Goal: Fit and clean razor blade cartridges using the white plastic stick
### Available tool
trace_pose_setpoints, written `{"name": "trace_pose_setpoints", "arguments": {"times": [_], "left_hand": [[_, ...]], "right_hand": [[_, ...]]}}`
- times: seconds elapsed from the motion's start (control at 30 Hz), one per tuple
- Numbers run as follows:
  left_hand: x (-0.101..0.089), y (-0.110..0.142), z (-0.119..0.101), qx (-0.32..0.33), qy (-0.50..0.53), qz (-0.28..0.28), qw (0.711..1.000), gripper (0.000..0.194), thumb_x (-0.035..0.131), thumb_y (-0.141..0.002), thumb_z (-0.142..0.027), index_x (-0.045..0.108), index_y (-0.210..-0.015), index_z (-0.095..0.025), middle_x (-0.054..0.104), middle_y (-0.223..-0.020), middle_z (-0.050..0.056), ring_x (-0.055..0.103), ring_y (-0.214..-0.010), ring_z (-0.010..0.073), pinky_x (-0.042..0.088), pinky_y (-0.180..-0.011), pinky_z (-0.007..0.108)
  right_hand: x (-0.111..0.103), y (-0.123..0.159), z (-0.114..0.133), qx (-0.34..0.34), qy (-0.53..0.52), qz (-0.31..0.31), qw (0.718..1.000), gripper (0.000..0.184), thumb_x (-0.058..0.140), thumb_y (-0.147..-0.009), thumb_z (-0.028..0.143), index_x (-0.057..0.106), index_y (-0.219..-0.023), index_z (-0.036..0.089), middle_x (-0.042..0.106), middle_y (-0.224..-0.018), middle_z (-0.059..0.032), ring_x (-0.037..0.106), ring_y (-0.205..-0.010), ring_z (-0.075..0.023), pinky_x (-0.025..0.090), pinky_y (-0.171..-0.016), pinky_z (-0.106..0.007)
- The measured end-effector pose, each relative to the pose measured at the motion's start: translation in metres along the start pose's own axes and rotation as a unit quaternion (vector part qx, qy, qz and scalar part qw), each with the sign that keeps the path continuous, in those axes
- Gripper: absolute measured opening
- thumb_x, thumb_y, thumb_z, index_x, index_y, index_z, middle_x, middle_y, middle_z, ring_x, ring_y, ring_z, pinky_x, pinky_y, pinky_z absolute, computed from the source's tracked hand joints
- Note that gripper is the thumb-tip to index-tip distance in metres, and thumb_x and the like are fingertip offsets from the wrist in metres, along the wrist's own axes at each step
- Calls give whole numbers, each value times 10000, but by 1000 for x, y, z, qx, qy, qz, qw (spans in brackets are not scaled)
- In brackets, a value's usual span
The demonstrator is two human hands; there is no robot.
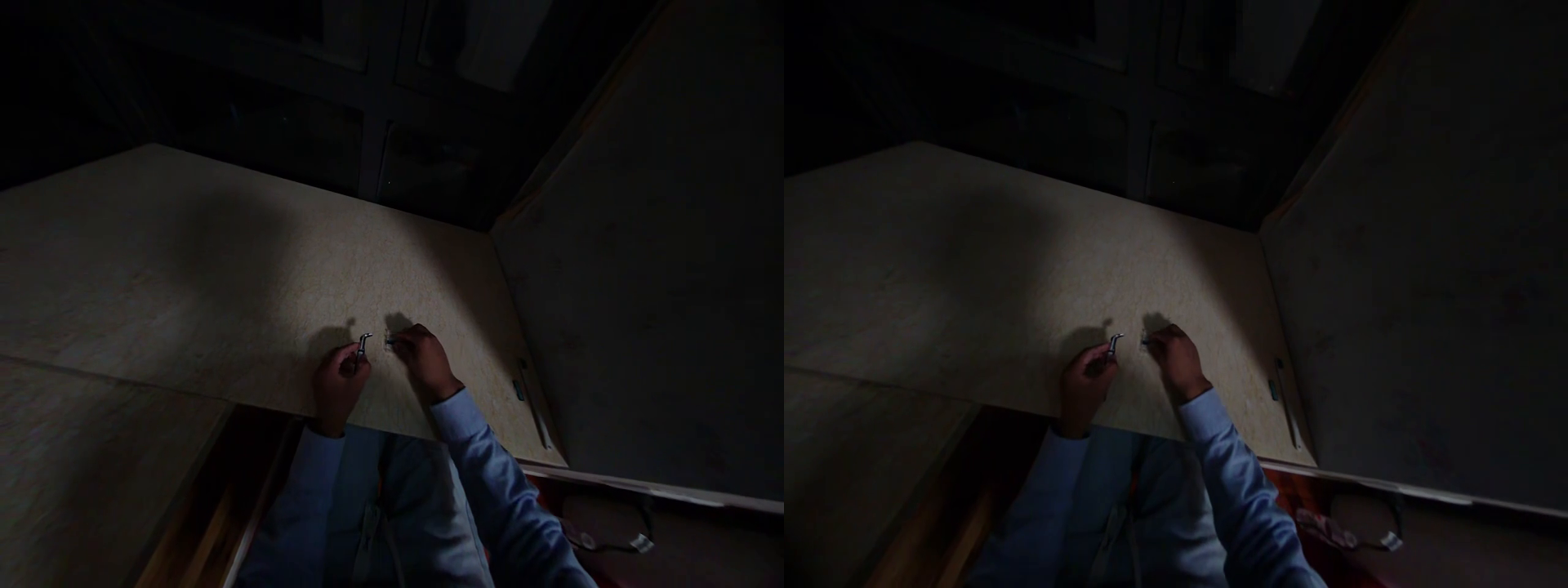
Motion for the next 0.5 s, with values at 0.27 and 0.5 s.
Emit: {"name": "trace_pose_setpoints", "arguments": {"times": [0.27, 0.5], "left_hand": [[1, 1, 7, -31, 19, 17, 999, 363, 642, -745, -370, 753, -1037, -185, 732, -883, 57, 669, -775, 181, 540, -728, 285], [0, 1, 5, -27, 25, 17, 999, 369, 652, -756, -403, 755, -1026, -173, 712, -841, 49, 650, -747, 170, 526, -710, 270]], "right_hand": [[-1, -3, 15, 17, 144, 87, 986, 169, 655, -1027, 187, 778, -1142, 198, 662, -1125, -97, 626, -1024, -224, 473, -860, -282], [4, 0, 20, -5, 189, 108, 976, 168, 601, -1063, 186, 745, -1136, 139, 644, -1149, -126, 612, -1023, -221, 464, -850, -271]]}}
Point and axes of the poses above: each hand's wrist, its own y-axis away from the middle knuckle, its own x-axis out of the palm, z = x × y, the point moved 8 cm from there along -y, towards the middle knuckle
